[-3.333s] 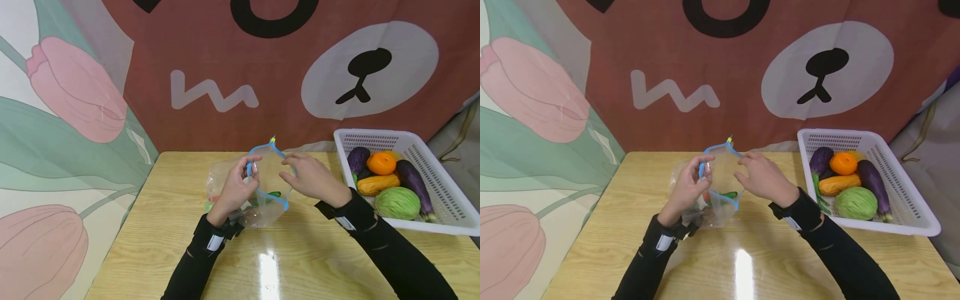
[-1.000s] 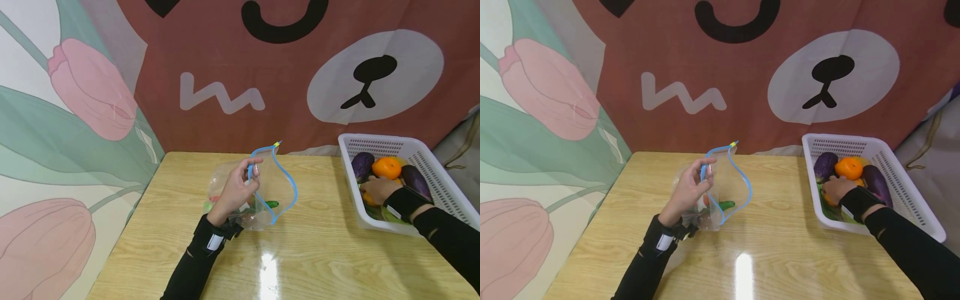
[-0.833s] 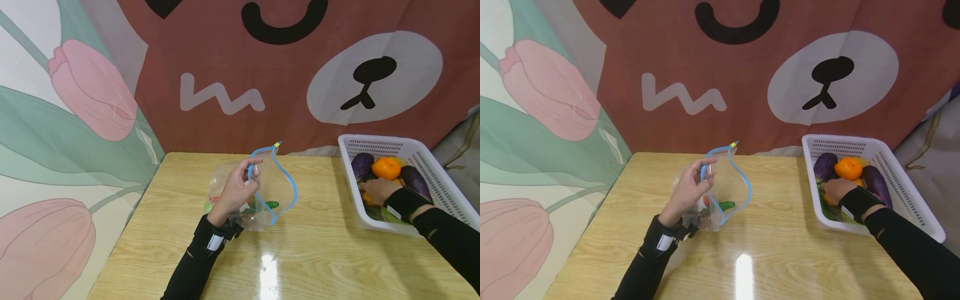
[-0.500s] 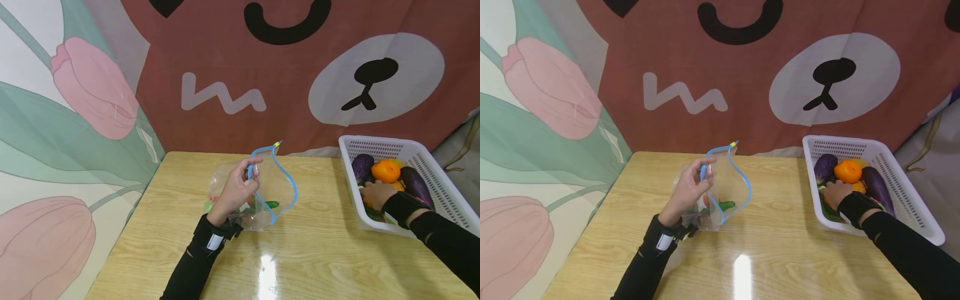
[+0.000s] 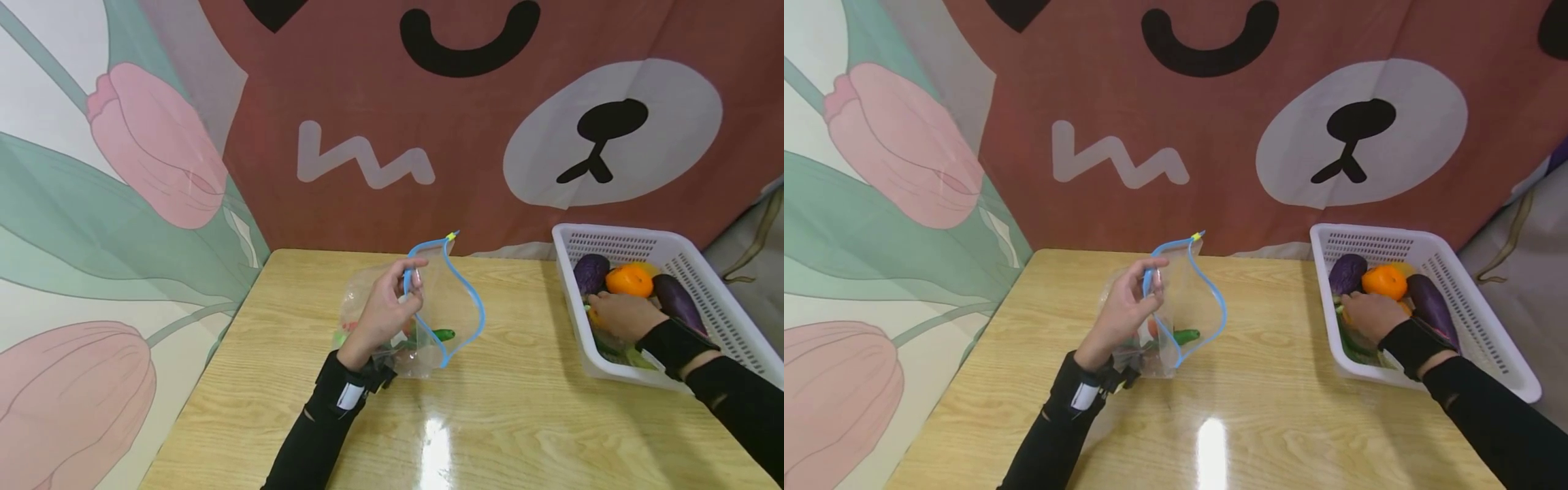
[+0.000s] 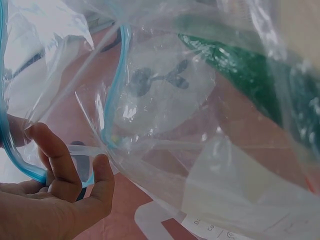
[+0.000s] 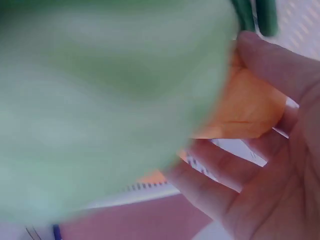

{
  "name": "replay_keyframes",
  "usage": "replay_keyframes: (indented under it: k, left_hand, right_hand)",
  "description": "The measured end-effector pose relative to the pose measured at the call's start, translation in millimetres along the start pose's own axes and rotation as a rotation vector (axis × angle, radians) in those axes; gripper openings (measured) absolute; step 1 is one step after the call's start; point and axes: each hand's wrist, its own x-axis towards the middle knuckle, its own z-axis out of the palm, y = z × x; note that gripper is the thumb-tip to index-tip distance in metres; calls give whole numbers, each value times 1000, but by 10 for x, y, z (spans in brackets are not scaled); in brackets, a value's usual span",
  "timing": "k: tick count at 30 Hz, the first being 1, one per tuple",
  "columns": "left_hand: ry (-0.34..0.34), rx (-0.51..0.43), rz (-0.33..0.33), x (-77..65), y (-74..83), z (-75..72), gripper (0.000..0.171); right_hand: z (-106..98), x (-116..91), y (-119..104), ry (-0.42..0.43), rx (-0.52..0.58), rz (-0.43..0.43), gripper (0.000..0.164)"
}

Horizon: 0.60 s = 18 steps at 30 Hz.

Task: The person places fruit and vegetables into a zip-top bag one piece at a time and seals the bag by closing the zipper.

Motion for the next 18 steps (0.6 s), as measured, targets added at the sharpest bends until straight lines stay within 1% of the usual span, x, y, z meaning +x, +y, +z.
replay_keyframes:
  k: [2, 5, 6, 9, 11, 14, 16, 18]
  left_hand:
    - [-1, 0, 5, 2, -15, 0, 42]
    - [-4, -5, 13, 20, -129, -3, 43]
    - [-4, -5, 13, 27, -172, -4, 44]
    - [1, -5, 19, 43, -300, -4, 45]
    - [9, -4, 27, 46, -331, -1, 45]
    - [16, -5, 45, 51, -352, 7, 44]
    - [20, -3, 56, 52, -352, 14, 44]
    - [21, 0, 60, 53, -348, 21, 44]
  right_hand:
    - [-70, -1, 14, -6, 23, 22, 38]
    - [-207, -36, 43, 5, 87, 72, 47]
    - [-260, -61, 51, 13, 127, 91, 48]
    - [-428, -149, 59, 90, 219, 142, 48]
    - [-530, -203, 50, 178, 277, 167, 50]
    - [-691, -269, 4, 293, 348, 203, 56]
    - [-799, -308, -45, 339, 396, 233, 61]
    - [-909, -349, -104, 383, 419, 258, 61]
